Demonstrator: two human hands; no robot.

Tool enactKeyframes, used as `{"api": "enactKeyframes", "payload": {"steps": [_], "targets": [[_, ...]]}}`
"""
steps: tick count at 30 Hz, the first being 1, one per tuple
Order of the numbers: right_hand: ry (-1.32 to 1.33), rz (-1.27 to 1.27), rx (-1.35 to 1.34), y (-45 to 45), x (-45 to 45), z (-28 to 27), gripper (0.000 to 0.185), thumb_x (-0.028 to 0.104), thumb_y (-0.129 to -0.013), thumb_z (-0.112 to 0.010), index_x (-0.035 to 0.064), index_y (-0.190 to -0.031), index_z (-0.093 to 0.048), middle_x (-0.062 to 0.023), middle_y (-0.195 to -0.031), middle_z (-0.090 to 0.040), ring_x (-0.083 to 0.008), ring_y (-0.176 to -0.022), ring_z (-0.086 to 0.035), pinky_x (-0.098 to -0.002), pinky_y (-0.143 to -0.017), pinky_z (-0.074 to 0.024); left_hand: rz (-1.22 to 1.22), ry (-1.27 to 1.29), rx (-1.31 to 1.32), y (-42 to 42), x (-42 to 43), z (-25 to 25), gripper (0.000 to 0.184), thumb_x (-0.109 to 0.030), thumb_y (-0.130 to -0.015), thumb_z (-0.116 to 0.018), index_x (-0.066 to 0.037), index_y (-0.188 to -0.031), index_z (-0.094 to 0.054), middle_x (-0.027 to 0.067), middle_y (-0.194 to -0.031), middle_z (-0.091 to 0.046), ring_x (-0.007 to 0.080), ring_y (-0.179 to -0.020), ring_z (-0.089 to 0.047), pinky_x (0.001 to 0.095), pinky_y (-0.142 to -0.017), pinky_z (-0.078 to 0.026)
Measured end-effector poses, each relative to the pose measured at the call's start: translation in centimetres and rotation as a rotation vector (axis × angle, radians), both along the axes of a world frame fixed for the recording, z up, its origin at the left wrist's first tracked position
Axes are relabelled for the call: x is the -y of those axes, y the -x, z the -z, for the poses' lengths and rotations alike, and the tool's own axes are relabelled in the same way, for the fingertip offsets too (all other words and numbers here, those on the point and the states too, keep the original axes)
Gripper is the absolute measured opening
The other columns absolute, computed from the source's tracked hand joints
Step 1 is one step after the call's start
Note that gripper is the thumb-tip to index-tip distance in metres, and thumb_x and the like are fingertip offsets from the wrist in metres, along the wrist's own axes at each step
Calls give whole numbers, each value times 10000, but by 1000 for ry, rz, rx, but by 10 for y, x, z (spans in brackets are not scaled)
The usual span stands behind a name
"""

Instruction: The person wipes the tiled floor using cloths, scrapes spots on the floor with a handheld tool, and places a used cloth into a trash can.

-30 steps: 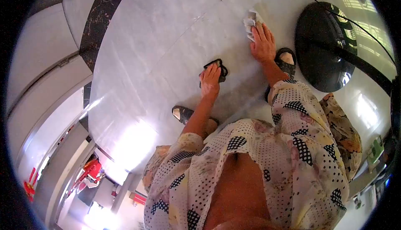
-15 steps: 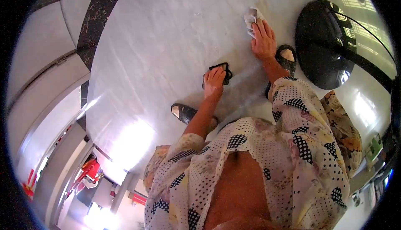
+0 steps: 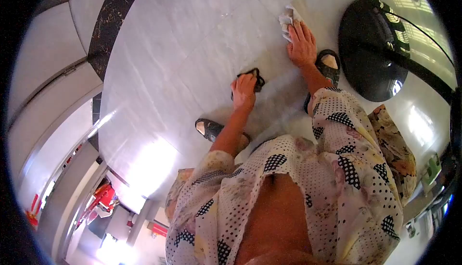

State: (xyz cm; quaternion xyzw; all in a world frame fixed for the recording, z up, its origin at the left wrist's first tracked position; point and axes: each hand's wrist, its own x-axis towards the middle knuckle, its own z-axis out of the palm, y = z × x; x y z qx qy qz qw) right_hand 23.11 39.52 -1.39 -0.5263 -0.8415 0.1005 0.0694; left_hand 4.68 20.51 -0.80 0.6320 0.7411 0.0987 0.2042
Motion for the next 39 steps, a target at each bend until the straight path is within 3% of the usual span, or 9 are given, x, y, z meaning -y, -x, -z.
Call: {"api": "enactKeyframes", "payload": {"steps": [5, 8, 14, 17, 21, 25, 32, 35, 39], "targets": [[-22, -11, 11, 0, 2, 2, 544, 137, -775, -559, 119, -1306, -444, -59, -1434, -349, -255, -1343, -295, -413, -1077, -268, 91, -81, -66, 12, -34, 0, 391, 69, -723, -592, -109, -1070, -583, -2, -1119, -517, 225, -1157, -446, 435, -996, -319], [-49, -20, -5, -3, 1, 9, 541, 134, -776, -560, 118, -1304, -447, -54, -1433, -351, -256, -1342, -298, -412, -1076, -269, -94, -207, -22, 22, -81, 11, 358, 43, -739, -594, -113, -1060, -563, 30, -1096, -515, 239, -1125, -455, 426, -989, -330], [3, 9, -26, 3, -1, -2, 552, 115, -765, -570, 112, -1303, -447, -50, -1435, -348, -258, -1344, -296, -410, -1078, -267, 66, 678, -107, -9, -36, -52, 409, 10, -759, -651, -123, -1133, -552, 7, -1213, -481, 205, -1209, -413, 431, -1061, -292], [-5, 7, -24, 1, 4, -1, 553, 162, -768, -577, 126, -1305, -450, -57, -1432, -359, -263, -1333, -316, -420, -1077, -269, 76, 100, -64, -10, 18, -15, 372, 7, -749, -649, -117, -1091, -570, -8, -1229, -478, 198, -1205, -421, 428, -1037, -307], [66, 48, 110, 7, 1, -5, 577, 199, -781, -596, 153, -1331, -425, -53, -1453, -332, -262, -1343, -304, -427, -1084, -261, 36, -45, -135, 17, -46, -1, 349, -3, -752, -616, -115, -1079, -561, 4, -1174, -492, 197, -1184, -424, 431, -1006, -309], [5, 21, 127, 4, 1, 7, 614, 221, -796, -617, 163, -1363, -390, -37, -1480, -292, -256, -1362, -276, -416, -1100, -241, -59, -98, -91, 22, -69, 4, 395, 19, -727, -612, -115, -1094, -551, 20, -1081, -495, 214, -1099, -449, 424, -987, -315], [39, 9, 131, 5, 0, -6, 614, 185, -798, -587, 140, -1378, -392, -49, -1477, -302, -260, -1367, -264, -393, -1101, -244, -15, -74, 13, 5, 21, -1, 382, 47, -739, -579, -99, -1092, -558, 25, -1185, -507, 208, -1181, -433, 434, -1004, -306], [45, -1, 154, 7, 1, -4, 599, 191, -807, -568, 141, -1378, -397, -49, -1483, -294, -257, -1374, -248, -396, -1109, -226, -59, 139, -91, 21, -25, -3, 387, 68, -729, -570, -95, -1080, -574, 25, -1192, -521, 211, -1173, -445, 430, -999, -307], [22, -13, 195, 2, -2, 12, 586, 213, -818, -550, 142, -1379, -395, -44, -1490, -282, -248, -1381, -233, -397, -1118, -200, -216, -205, -112, 53, -84, 21, 373, 63, -741, -556, -102, -1076, -559, 7, -1185, -497, 199, -1177, -426, 414, -994, -308]]}}
